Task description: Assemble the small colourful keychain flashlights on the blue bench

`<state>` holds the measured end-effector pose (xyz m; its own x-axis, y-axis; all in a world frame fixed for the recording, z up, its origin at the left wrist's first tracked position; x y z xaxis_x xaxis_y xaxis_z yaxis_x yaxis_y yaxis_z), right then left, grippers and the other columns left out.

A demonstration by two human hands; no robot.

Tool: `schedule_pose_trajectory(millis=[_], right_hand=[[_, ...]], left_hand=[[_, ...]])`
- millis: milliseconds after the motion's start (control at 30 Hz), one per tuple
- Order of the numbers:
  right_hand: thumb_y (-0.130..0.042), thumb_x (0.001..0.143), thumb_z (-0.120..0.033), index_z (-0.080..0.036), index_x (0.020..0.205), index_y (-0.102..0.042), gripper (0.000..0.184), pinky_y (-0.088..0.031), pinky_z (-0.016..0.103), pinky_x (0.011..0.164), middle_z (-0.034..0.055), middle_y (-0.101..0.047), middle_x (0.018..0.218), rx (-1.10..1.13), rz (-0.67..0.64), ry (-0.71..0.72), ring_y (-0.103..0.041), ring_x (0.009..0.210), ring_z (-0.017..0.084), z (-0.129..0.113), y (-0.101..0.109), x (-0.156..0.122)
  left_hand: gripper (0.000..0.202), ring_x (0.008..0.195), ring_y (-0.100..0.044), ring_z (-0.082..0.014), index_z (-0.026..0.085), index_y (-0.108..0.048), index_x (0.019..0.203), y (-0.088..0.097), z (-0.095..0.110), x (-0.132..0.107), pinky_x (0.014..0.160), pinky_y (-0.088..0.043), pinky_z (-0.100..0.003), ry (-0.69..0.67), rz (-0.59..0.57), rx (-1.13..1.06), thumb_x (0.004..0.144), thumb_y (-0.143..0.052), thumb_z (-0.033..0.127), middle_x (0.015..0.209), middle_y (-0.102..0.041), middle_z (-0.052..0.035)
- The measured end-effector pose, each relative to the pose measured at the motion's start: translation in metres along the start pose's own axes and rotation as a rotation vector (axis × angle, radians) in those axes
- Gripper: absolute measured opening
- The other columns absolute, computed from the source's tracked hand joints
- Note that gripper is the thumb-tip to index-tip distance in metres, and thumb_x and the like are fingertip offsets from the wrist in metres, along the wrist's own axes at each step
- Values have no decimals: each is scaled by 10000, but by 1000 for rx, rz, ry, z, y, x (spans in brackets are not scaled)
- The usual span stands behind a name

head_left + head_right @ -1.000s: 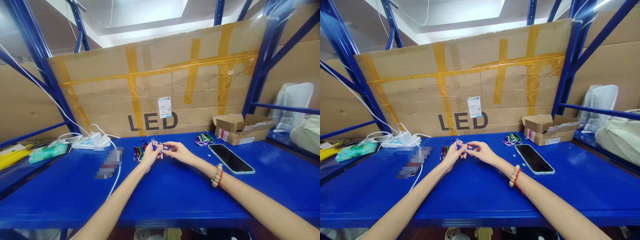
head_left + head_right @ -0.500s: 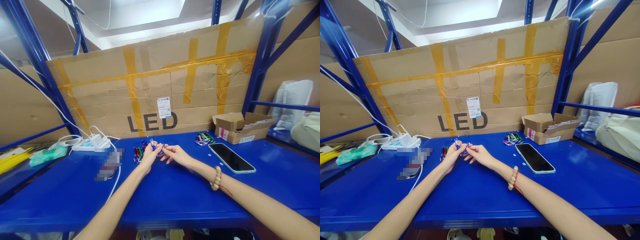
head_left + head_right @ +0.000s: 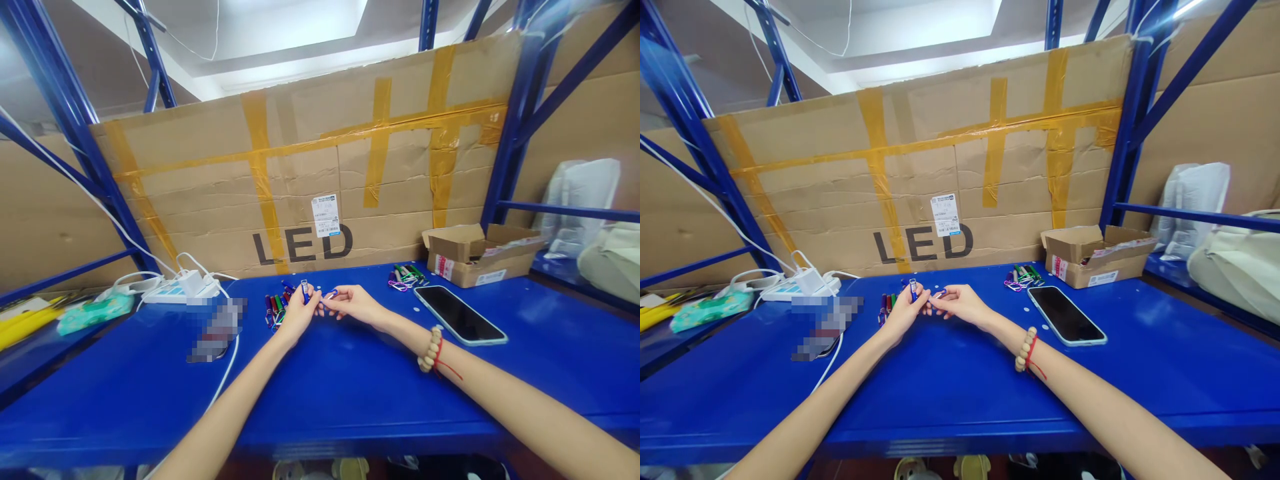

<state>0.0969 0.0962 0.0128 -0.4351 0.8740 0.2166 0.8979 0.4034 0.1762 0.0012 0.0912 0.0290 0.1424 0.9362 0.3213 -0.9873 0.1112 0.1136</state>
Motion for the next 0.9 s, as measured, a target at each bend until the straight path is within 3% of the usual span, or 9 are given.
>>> schedule_pose_trajectory(millis=[133,233,300,500,700,900], right_hand=[[-585,789,-389,-171,1205,-513,475,-492,258,576,66,-645,881,-296,6,216,-601,631,122,-17,6,0],[-456,882,-358,-164,1097,-605,326,-461,282,685,69,-627,850,-665,-109,447,-579,698,139,-35,-8,-10],[-409,906,-361,-157,1013,-639,325,-437,270,690,68,-605,816,-841,-157,511,-556,713,143,-39,-14,-16],[-395,915,-348,-144,925,-622,306,-386,233,620,54,-572,771,-1069,-215,487,-518,657,129,-38,-26,-22],[-442,899,-276,-138,871,-623,229,-367,231,599,50,-582,728,-1073,-233,446,-511,623,129,-38,-30,-23],[-454,892,-249,-124,911,-621,210,-385,249,626,94,-624,817,-1106,-262,394,-557,696,163,-30,-34,-22]], left_hand=[[243,499,-434,-70,205,-313,715,5,5,1,526,-360,-216,-85,-4,184,790,-484,360,584,-422,68],[182,591,-447,-93,199,-346,708,7,20,-4,598,-359,-238,-205,20,443,803,-460,305,657,-455,39],[162,629,-454,-107,199,-355,704,3,25,-7,633,-356,-250,-232,3,557,801,-456,281,687,-475,28],[154,650,-463,-122,203,-356,704,-6,23,-11,652,-365,-258,-207,-56,583,801,-436,292,710,-495,14],[176,632,-454,-127,211,-355,671,-8,22,-12,657,-368,-256,-200,-77,525,777,-471,289,664,-474,20],[162,603,-454,-127,212,-345,673,-10,16,-11,603,-349,-247,-212,-106,572,792,-451,244,654,-485,21]])
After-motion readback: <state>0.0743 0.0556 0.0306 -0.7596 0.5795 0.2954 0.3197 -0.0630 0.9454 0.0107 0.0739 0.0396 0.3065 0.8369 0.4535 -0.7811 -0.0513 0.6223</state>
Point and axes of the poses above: each hand's wrist, its own x-axis towards the middle knuckle, its own y-axis out of the back of the hand, z = x × y, the point moved 10 cm from there along x, towards the middle knuckle
